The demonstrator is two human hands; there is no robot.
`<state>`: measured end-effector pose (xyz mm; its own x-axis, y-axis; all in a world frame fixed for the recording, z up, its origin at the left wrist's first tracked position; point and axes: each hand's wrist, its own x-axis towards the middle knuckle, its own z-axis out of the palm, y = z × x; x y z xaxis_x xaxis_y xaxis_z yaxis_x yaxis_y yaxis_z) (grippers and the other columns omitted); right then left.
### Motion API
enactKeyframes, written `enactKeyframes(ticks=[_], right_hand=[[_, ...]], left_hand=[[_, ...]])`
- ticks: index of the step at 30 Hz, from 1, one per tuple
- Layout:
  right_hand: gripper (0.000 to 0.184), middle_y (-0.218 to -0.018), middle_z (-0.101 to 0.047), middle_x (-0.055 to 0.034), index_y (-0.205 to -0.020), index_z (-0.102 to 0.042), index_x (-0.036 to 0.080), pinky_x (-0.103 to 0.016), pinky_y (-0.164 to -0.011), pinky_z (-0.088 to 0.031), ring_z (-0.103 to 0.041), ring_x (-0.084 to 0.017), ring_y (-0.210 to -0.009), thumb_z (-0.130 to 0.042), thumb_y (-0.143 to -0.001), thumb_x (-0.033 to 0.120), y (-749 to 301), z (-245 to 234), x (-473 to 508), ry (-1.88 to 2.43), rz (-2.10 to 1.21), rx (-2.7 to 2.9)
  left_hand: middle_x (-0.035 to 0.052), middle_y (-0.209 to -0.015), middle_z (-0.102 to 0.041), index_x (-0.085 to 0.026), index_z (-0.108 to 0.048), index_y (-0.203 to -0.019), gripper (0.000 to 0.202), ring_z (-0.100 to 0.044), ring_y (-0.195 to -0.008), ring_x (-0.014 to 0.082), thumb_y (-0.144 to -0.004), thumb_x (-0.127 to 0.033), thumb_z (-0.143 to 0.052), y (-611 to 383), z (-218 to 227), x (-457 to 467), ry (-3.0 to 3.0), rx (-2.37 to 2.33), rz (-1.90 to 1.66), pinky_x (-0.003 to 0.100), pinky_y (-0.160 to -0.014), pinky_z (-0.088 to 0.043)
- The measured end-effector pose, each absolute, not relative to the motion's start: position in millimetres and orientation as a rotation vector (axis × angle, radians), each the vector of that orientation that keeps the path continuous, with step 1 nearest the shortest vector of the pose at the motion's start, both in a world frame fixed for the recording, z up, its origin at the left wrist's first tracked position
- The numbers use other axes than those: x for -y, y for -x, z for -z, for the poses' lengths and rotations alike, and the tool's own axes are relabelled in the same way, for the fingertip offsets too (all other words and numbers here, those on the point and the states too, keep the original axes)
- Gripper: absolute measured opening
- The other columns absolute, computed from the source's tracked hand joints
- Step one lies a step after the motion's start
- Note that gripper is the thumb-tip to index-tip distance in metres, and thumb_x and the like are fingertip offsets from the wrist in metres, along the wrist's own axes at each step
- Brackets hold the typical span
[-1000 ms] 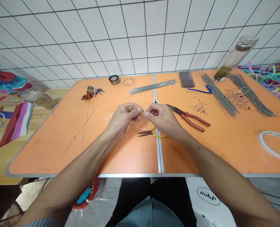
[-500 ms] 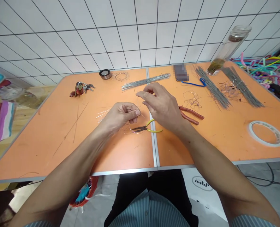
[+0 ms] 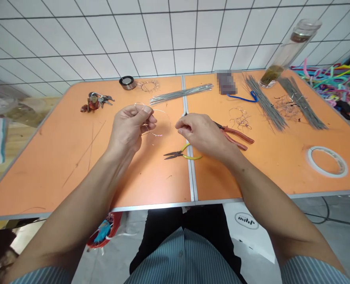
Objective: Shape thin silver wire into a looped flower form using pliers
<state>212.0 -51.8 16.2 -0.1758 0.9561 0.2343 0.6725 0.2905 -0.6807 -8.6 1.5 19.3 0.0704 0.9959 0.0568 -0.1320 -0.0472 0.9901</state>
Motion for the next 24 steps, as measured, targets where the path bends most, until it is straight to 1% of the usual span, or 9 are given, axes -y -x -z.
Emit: enactKeyframes(ticks=[3, 6, 9, 12, 17, 21, 24], right_hand=[[0.013, -0.093, -0.079, -0.0043, -0.1, -0.082, 0.023, -0.037, -0.078, -0.054, -0.071, -0.022, -0.085, -0.073, -0.092, 0.025, -200.3, -11.4, 53.5, 1.444, -0.809, 1.802], [0.017, -0.089, -0.077, -0.0048, -0.1, -0.08, 0.021, -0.036, -0.076, -0.057, -0.07, -0.021, -0.083, -0.081, -0.087, 0.031, -187.7, -5.4, 54.0, 1.384, -1.044, 1.642], [0.021, -0.086, -0.075, -0.0042, -0.098, -0.078, 0.021, -0.033, -0.071, -0.058, -0.069, -0.019, -0.078, -0.084, -0.086, 0.037, -179.5, -1.7, 54.8, 1.315, -1.178, 1.521], [0.023, -0.083, -0.073, -0.0034, -0.095, -0.077, 0.02, -0.032, -0.069, -0.058, -0.067, -0.018, -0.075, -0.085, -0.087, 0.04, -177.1, -1.1, 55.3, 1.299, -1.202, 1.461], [0.023, -0.081, -0.072, -0.0024, -0.09, -0.076, 0.02, -0.032, -0.072, -0.059, -0.067, -0.017, -0.073, -0.087, -0.084, 0.04, -179.0, -3.0, 54.7, 1.291, -1.191, 1.412], [0.022, -0.08, -0.072, -0.0028, -0.091, -0.077, 0.02, -0.033, -0.073, -0.059, -0.068, -0.018, -0.075, -0.084, -0.088, 0.04, -181.0, -7.7, 56.4, 1.338, -1.128, 1.437], [0.023, -0.082, -0.074, -0.0034, -0.089, -0.075, 0.02, -0.032, -0.072, -0.059, -0.069, -0.017, -0.074, -0.083, -0.089, 0.042, -182.7, -12.3, 57.6, 1.341, -1.089, 1.425]], left_hand=[[0.0001, -0.07, -0.071, -0.02, -0.068, -0.076, 0.031, -0.06, -0.057, 0.0094, -0.085, -0.041, -0.089, 7.6, -21.1, -1.2, -1.109, -1.027, -1.248, 0.023, -0.06, -0.05], [-0.0002, -0.072, -0.071, -0.02, -0.068, -0.078, 0.03, -0.061, -0.057, 0.0093, -0.086, -0.04, -0.089, 6.1, -20.6, -0.4, -1.068, -1.003, -1.254, 0.023, -0.061, -0.051], [-0.0002, -0.074, -0.072, -0.02, -0.068, -0.08, 0.032, -0.061, -0.058, 0.0091, -0.086, -0.043, -0.089, 3.8, -20.0, 1.8, -1.055, -1.002, -1.248, 0.023, -0.063, -0.052], [-0.0006, -0.073, -0.071, -0.02, -0.067, -0.08, 0.033, -0.061, -0.059, 0.0089, -0.087, -0.044, -0.088, 1.7, -20.3, 4.1, -1.049, -1.001, -1.236, 0.022, -0.064, -0.052], [-0.0012, -0.072, -0.07, -0.02, -0.067, -0.081, 0.03, -0.062, -0.059, 0.0091, -0.088, -0.042, -0.087, 1.5, -20.3, 5.2, -1.06, -0.975, -1.253, 0.022, -0.064, -0.052], [-0.0007, -0.074, -0.071, -0.02, -0.069, -0.082, 0.03, -0.063, -0.061, 0.0097, -0.089, -0.042, -0.087, 2.8, -20.4, 5.3, -1.088, -0.97, -1.27, 0.023, -0.064, -0.052], [-0.0004, -0.074, -0.072, -0.02, -0.069, -0.082, 0.031, -0.062, -0.06, 0.0097, -0.088, -0.045, -0.088, 3.7, -20.5, 4.7, -1.117, -0.967, -1.288, 0.023, -0.064, -0.052]])
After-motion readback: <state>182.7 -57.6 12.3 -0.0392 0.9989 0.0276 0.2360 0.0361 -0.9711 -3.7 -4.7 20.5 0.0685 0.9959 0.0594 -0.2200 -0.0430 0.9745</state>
